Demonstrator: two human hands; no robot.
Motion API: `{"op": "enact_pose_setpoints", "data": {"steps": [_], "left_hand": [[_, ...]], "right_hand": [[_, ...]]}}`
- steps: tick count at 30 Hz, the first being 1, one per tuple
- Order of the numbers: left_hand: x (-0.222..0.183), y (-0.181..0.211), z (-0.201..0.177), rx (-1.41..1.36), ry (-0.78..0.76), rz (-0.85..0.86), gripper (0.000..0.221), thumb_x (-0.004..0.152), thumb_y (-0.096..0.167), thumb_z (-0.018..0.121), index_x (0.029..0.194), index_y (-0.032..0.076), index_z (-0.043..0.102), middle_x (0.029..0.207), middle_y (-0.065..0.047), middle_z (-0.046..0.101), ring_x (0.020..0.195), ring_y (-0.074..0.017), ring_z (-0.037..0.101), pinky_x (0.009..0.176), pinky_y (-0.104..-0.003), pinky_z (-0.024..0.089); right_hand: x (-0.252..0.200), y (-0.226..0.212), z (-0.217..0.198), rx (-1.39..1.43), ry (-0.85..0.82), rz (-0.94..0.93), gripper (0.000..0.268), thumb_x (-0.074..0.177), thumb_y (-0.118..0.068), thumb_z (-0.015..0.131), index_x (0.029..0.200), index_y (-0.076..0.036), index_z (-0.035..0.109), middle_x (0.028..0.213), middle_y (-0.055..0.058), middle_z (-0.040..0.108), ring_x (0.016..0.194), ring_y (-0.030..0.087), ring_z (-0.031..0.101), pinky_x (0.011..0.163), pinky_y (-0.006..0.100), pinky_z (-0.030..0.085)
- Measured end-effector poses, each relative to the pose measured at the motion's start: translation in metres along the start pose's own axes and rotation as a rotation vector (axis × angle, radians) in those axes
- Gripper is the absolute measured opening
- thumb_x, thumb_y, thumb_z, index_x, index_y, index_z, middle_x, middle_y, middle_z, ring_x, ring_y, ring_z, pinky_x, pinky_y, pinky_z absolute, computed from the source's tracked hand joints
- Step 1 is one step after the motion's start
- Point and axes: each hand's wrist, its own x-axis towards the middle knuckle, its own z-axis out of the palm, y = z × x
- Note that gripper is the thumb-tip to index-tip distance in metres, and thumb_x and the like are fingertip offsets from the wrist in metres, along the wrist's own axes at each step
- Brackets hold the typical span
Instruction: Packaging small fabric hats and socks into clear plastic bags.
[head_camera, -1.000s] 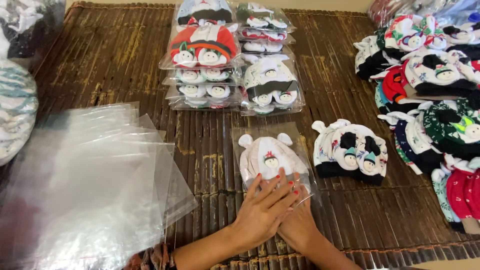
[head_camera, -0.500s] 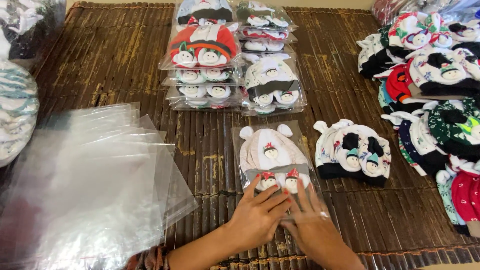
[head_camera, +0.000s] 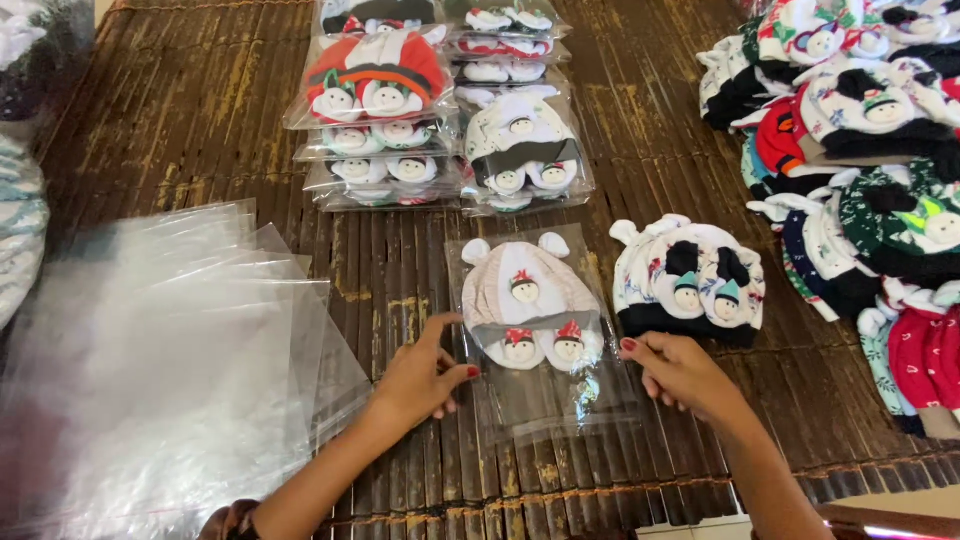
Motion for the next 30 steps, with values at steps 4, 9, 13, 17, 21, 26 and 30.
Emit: {"op": "enact_pose_setpoints", "data": {"steps": [4, 9, 13, 17, 21, 26, 30], "left_hand": [[0.004, -0.012, 0.01, -0.348, -0.02, -0.107, 0.073, 0.088, 0.006, 0.071, 0.149, 0.009, 0.032, 0.096, -0.024, 0.074, 0.044, -0.0246, 0.07, 0.037, -0.028, 0.061], [0.014, -0.024, 0.016, -0.618, 0.008, -0.055, 0.071, 0.085, -0.009, 0.066, 0.146, 0.001, 0.031, 0.091, -0.023, 0.064, 0.046, -0.0247, 0.067, 0.036, -0.028, 0.06], [0.018, -0.032, 0.006, -0.562, -0.025, -0.026, 0.07, 0.086, -0.007, 0.067, 0.146, -0.001, 0.031, 0.09, -0.022, 0.062, 0.048, -0.0249, 0.069, 0.039, -0.03, 0.063], [0.023, -0.046, 0.005, -0.604, -0.052, -0.133, 0.056, 0.086, 0.0, 0.074, 0.134, -0.01, 0.048, 0.08, -0.023, 0.066, 0.047, -0.0296, 0.071, 0.038, -0.033, 0.062], [0.021, -0.051, 0.005, -0.635, -0.116, -0.238, 0.043, 0.091, 0.007, 0.071, 0.123, -0.017, 0.058, 0.064, -0.02, 0.065, 0.041, -0.0261, 0.067, 0.035, -0.03, 0.058], [0.033, -0.067, 0.027, -0.728, -0.211, -0.328, 0.036, 0.092, 0.011, 0.072, 0.116, -0.012, 0.059, 0.069, -0.025, 0.069, 0.049, -0.028, 0.071, 0.042, -0.032, 0.06], [0.044, -0.071, 0.019, -0.691, -0.259, -0.308, 0.021, 0.095, 0.006, 0.069, 0.11, -0.006, 0.061, 0.093, -0.031, 0.075, 0.074, -0.0327, 0.078, 0.065, -0.04, 0.066]], "right_hand": [[0.01, 0.0, 0.005, 0.191, -0.071, 0.026, 0.035, 0.096, -0.028, 0.07, 0.099, 0.007, 0.074, 0.043, 0.016, 0.053, 0.026, 0.017, 0.04, 0.02, 0.024, 0.031], [0.016, 0.006, -0.003, 0.34, -0.125, 0.044, 0.024, 0.096, -0.015, 0.066, 0.103, 0.008, 0.067, 0.05, 0.016, 0.055, 0.03, 0.02, 0.051, 0.021, 0.025, 0.039], [0.008, 0.004, 0.0, 0.315, -0.144, 0.019, 0.022, 0.096, -0.014, 0.066, 0.1, 0.008, 0.066, 0.051, 0.017, 0.057, 0.031, 0.02, 0.053, 0.022, 0.026, 0.041], [-0.003, -0.008, -0.003, 0.309, -0.14, 0.057, 0.028, 0.095, -0.017, 0.067, 0.106, 0.009, 0.067, 0.05, 0.019, 0.056, 0.029, 0.021, 0.051, 0.02, 0.026, 0.038], [-0.009, -0.014, -0.009, 0.28, -0.216, 0.086, 0.036, 0.094, -0.023, 0.07, 0.107, 0.01, 0.07, 0.049, 0.019, 0.057, 0.029, 0.019, 0.05, 0.02, 0.025, 0.038], [0.015, 0.008, -0.002, 0.36, -0.239, 0.115, 0.031, 0.094, -0.019, 0.071, 0.107, 0.009, 0.069, 0.05, 0.019, 0.057, 0.028, 0.018, 0.048, 0.02, 0.023, 0.035], [0.032, 0.019, -0.004, 0.467, -0.234, 0.103, 0.027, 0.094, -0.016, 0.069, 0.107, 0.007, 0.066, 0.071, 0.032, 0.072, 0.044, 0.029, 0.068, 0.03, 0.029, 0.05]]}}
